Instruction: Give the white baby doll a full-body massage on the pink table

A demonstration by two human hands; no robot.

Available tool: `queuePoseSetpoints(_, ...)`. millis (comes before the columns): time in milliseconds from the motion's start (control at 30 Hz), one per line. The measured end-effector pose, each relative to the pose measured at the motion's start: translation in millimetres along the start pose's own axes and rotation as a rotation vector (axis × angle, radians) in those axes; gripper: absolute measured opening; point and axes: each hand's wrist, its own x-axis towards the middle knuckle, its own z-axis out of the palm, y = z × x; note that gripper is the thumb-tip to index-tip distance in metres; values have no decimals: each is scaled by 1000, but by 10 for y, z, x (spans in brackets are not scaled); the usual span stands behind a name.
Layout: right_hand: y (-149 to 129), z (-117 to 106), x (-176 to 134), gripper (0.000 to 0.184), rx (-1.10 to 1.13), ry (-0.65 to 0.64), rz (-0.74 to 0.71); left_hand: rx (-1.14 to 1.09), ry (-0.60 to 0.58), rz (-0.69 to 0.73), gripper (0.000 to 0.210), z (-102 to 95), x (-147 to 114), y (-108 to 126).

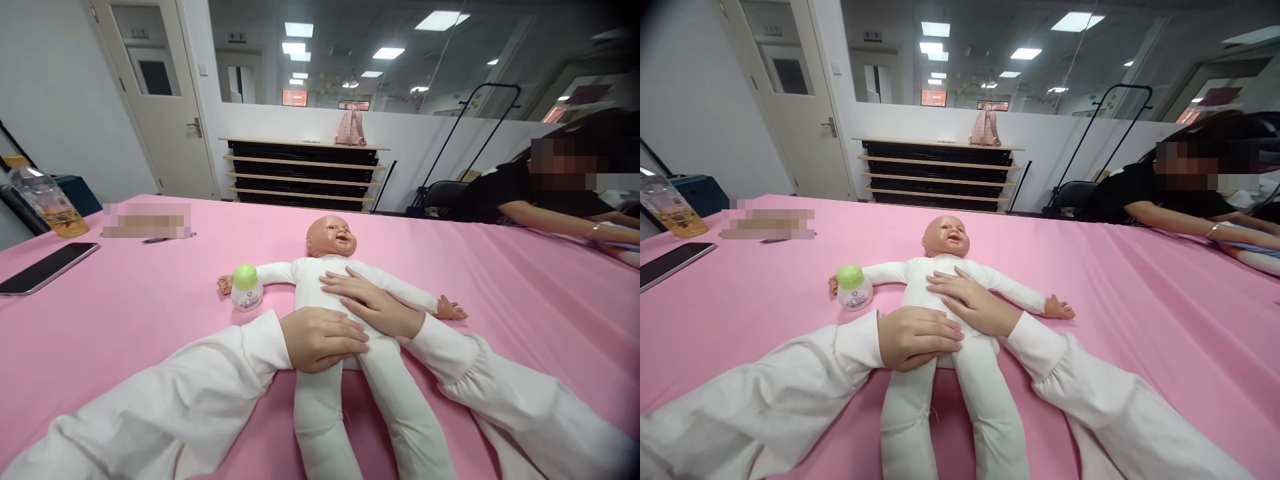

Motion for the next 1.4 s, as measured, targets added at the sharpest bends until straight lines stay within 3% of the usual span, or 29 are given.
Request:
queuePoseSetpoints(167,82,-58,437,35,-65,-94,-90,-12,-233,-153,40,18,-9,-9)
queuePoseSetpoints(267,149,-67,647,33,-98,-97,-101,25,-250,-250,42,18,-50,-23)
queuePoseSetpoints(433,295,-32,613,34,-36,71,-73,153,-62,-410,37,35,-145,-42)
queuePoseSetpoints(567,377,-19,327,32,-16,216,-84,200,186,-353,29,58,-166,-50)
queuePoseSetpoints(667,374,-8,110,30,1,327,-120,173,272,-272,22,53,-125,-46)
queuePoseSetpoints(767,326,5,1,31,46,352,-152,73,180,-125,22,34,-54,-48)
queuePoseSetpoints(867,266,-2,69,38,74,254,-195,-17,5,-50,29,26,20,-65)
queuePoseSetpoints(1100,233,-93,667,37,-38,-77,-195,-95,-222,-328,36,-10,49,-140)
queuePoseSetpoints(1167,276,-111,772,35,-35,-97,-187,-89,-233,-431,37,-36,4,-160)
queuePoseSetpoints(1267,377,-117,743,33,-5,-26,-139,-42,-209,-556,38,-52,-97,-176)
queuePoseSetpoints(1400,487,-80,413,36,-4,113,-59,71,-21,-521,33,-26,-207,-181)
